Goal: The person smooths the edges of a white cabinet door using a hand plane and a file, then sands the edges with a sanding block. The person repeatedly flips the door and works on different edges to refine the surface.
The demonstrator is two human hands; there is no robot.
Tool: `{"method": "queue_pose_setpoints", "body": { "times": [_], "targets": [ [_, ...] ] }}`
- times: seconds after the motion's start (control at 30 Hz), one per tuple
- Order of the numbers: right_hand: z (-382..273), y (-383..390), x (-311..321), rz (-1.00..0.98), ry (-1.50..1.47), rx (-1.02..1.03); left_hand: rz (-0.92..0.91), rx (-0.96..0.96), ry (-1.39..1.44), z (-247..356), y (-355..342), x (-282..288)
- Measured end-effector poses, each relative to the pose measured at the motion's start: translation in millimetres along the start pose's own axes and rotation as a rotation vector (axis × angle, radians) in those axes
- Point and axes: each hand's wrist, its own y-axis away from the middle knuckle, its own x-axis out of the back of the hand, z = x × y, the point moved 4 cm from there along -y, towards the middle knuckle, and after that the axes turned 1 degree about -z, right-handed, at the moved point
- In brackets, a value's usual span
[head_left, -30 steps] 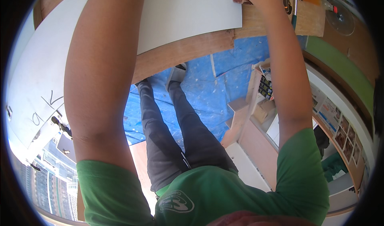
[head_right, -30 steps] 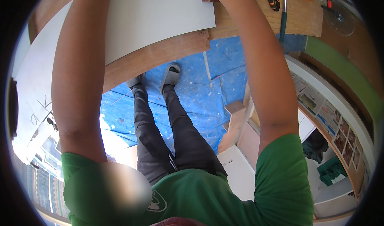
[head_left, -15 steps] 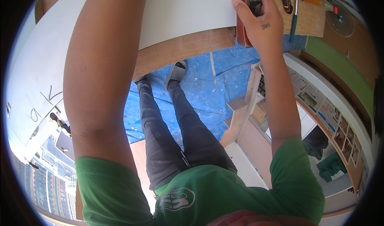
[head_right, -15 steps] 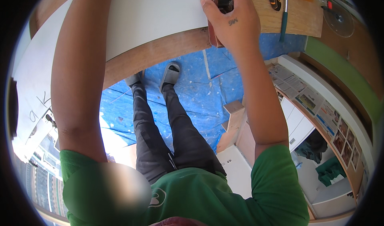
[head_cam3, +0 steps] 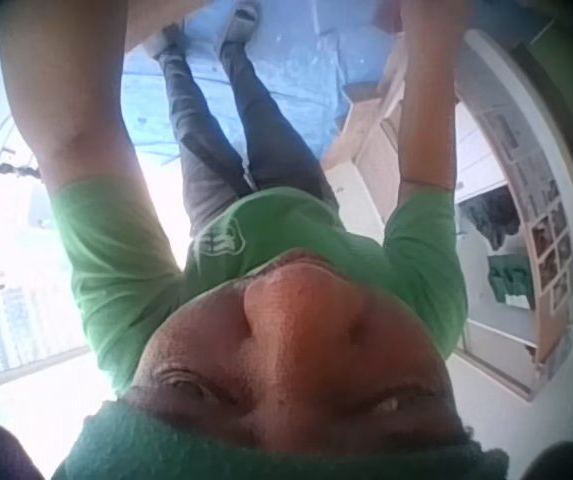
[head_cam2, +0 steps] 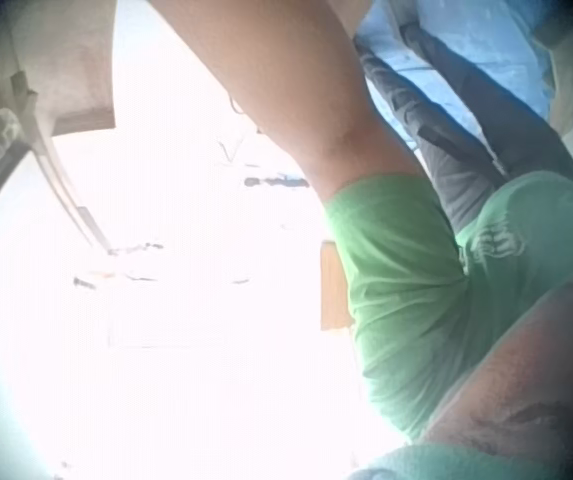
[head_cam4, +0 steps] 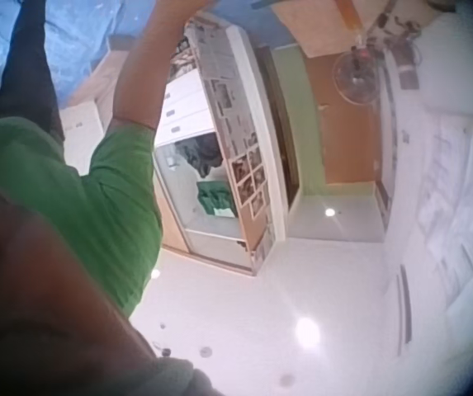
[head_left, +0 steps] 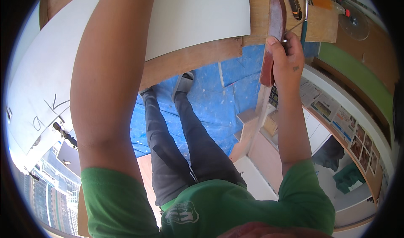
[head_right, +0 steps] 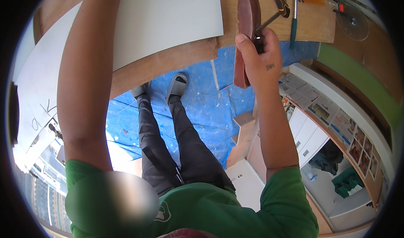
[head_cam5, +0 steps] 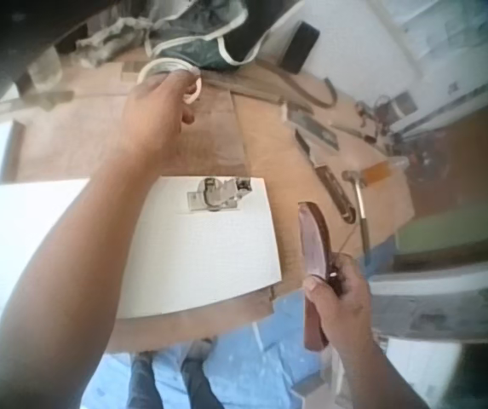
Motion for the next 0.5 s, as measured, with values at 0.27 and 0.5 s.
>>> {"method": "queue_pose_setpoints", "body": {
  "times": [0.27, 0.5],
  "targets": [
    [-60.4, -77.0, -56.1, 0.032, 0.258, 0.434, -0.008, 0.066, 0.013, 2.3, 1.1, 2.6],
    [-77.4, -116.9, -70.9, 0.024, 0.535, 0.526, -0.007, 0.08, 0.056, 3.3, 4.1, -0.8]
  ]
}}
